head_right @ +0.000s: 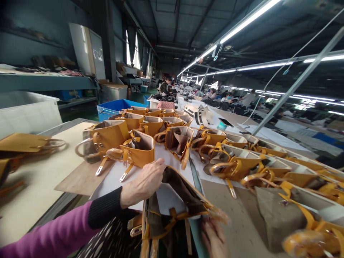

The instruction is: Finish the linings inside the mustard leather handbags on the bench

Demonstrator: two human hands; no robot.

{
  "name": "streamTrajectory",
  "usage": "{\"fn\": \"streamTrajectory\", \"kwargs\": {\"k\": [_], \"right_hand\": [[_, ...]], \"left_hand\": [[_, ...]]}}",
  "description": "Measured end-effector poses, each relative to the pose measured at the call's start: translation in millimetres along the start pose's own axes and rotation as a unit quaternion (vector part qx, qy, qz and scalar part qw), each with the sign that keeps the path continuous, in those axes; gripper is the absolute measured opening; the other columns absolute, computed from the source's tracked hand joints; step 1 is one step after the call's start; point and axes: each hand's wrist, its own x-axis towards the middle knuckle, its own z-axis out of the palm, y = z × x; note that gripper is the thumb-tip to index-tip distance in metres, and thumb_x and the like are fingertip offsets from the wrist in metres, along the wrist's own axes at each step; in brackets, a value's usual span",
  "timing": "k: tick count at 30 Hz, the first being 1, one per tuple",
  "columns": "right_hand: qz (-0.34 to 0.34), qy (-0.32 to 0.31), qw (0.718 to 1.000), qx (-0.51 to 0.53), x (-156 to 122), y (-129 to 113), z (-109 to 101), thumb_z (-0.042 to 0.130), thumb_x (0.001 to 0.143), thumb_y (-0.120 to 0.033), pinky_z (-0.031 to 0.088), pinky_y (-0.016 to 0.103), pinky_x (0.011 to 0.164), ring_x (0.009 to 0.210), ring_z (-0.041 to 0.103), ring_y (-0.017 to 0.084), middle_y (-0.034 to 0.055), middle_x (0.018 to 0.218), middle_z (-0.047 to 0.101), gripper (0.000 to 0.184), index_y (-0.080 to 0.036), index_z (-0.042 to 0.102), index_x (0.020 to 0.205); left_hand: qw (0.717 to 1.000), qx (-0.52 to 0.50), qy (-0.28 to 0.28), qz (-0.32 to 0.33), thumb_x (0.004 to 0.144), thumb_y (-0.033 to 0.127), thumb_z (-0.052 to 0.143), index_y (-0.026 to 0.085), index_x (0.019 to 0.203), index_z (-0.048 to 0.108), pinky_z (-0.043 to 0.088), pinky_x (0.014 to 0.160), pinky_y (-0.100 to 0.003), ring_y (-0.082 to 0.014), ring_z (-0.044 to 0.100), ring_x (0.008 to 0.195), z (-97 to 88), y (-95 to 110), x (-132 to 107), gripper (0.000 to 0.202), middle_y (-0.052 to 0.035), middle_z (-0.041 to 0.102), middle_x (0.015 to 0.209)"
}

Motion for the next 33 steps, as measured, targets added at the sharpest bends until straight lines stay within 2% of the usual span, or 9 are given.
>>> {"fn": "streamTrajectory", "kwargs": {"k": [2, 5, 8, 11, 14, 19, 23, 29, 33], "right_hand": [[-0.059, 0.116, 0.987, -0.093, -16.5, -19.2, -7.2, 0.053, 0.073, -0.062, 0.039, 0.053, 0.100, 0.124, 0.045, 0.036, 0.0174, 0.137, 0.045, 0.075, -0.019, 0.037, 0.133], [-0.254, 0.162, 0.912, -0.278, -35.8, -54.6, 0.0, 0.055, 0.070, -0.068, 0.027, 0.058, 0.106, 0.134, 0.027, 0.040, 0.0217, 0.147, 0.029, 0.098, -0.014, 0.022, 0.144], [-0.366, 0.175, 0.849, -0.339, -32.4, -78.2, 12.7, 0.044, 0.078, -0.068, 0.034, 0.052, 0.101, 0.128, 0.038, 0.038, 0.0217, 0.141, 0.040, 0.083, -0.012, 0.034, 0.138], [-0.345, 0.069, 0.857, -0.377, -11.0, -86.5, 18.1, 0.036, 0.084, -0.064, 0.047, 0.041, 0.079, 0.093, 0.062, 0.031, 0.0156, 0.105, 0.066, 0.060, -0.017, 0.053, 0.118], [-0.279, 0.006, 0.874, -0.397, 16.4, -94.0, 16.7, 0.037, 0.086, -0.058, 0.043, 0.033, 0.061, 0.064, 0.060, 0.023, 0.0052, 0.072, 0.067, 0.044, -0.022, 0.059, 0.098], [-0.269, -0.040, 0.901, -0.338, 55.5, -117.0, 18.8, 0.046, 0.079, -0.050, 0.040, 0.027, 0.060, 0.065, 0.056, 0.019, -0.0010, 0.064, 0.060, 0.028, -0.023, 0.055, 0.079], [-0.275, -0.051, 0.896, -0.346, 55.5, -128.2, 33.9, 0.047, 0.077, -0.049, 0.036, 0.026, 0.057, 0.060, 0.050, 0.017, -0.0024, 0.061, 0.054, 0.027, -0.023, 0.046, 0.070], [-0.283, -0.013, 0.876, -0.391, 28.4, -126.3, 42.1, 0.044, 0.082, -0.049, 0.035, 0.027, 0.056, 0.058, 0.050, 0.018, -0.0019, 0.060, 0.055, 0.025, -0.025, 0.049, 0.079], [-0.320, 0.011, 0.845, -0.428, 25.4, -117.4, 38.3, 0.041, 0.086, -0.044, 0.034, 0.027, 0.052, 0.059, 0.055, 0.020, -0.0005, 0.062, 0.060, 0.021, -0.026, 0.052, 0.083]], "left_hand": [[1.000, 0.001, -0.004, 0.006, 0.079, 0.007, 0.041, 0.013, 0.085, 0.056, 0.043, 0.066, -0.028, -0.0168, 0.053, 0.075, 3.2, 0.9, 4.2, 0.018, -0.0092, 0.057, 0.096], [0.999, 0.002, -0.004, 0.035, 0.076, 0.006, 0.042, 0.014, 0.085, 0.056, 0.043, 0.066, -0.028, -0.0173, 0.053, 0.076, 10.4, 0.6, 11.2, 0.018, -0.0078, 0.057, 0.095], [0.997, 0.022, 0.016, 0.071, 0.075, 0.006, 0.044, 0.016, 0.086, 0.056, 0.043, 0.068, -0.029, -0.0180, 0.053, 0.079, 15.2, -0.1, 14.7, 0.018, -0.0067, 0.058, 0.096], [0.994, 0.044, 0.019, 0.097, 0.078, 0.007, 0.043, 0.016, 0.088, 0.057, 0.044, 0.070, -0.030, -0.0187, 0.054, 0.081, 13.0, -2.4, 12.3, 0.020, -0.0069, 0.058, 0.099], [0.990, 0.040, 0.007, 0.134, 0.081, 0.008, 0.043, 0.016, 0.085, 0.060, 0.045, 0.077, -0.032, -0.0192, 0.054, 0.089, 7.7, -9.5, 6.6, 0.019, -0.0073, 0.056, 0.110], [0.958, 0.039, 0.047, 0.279, 0.082, 0.011, 0.050, 0.016, 0.076, 0.063, 0.037, 0.095, -0.036, -0.0224, 0.045, 0.111, 5.2, -31.8, 3.3, 0.015, -0.0043, 0.049, 0.130], [0.937, 0.060, 0.046, 0.340, 0.082, 0.013, 0.050, 0.016, 0.080, 0.062, 0.032, 0.102, -0.038, -0.0241, 0.041, 0.118, 2.2, -39.2, 4.8, 0.013, -0.0064, 0.052, 0.125], [0.959, 0.044, -0.011, 0.279, 0.074, 0.003, 0.047, 0.015, 0.115, 0.045, 0.040, 0.095, -0.034, -0.0213, 0.051, 0.107, -3.4, -20.4, 1.5, 0.043, -0.0100, 0.056, 0.111], [0.987, -0.031, -0.027, 0.159, 0.075, 0.009, 0.047, 0.018, 0.122, 0.035, 0.046, 0.083, -0.033, -0.0203, 0.057, 0.096, -0.6, 3.0, 10.2, 0.049, -0.0072, 0.059, 0.104]]}}
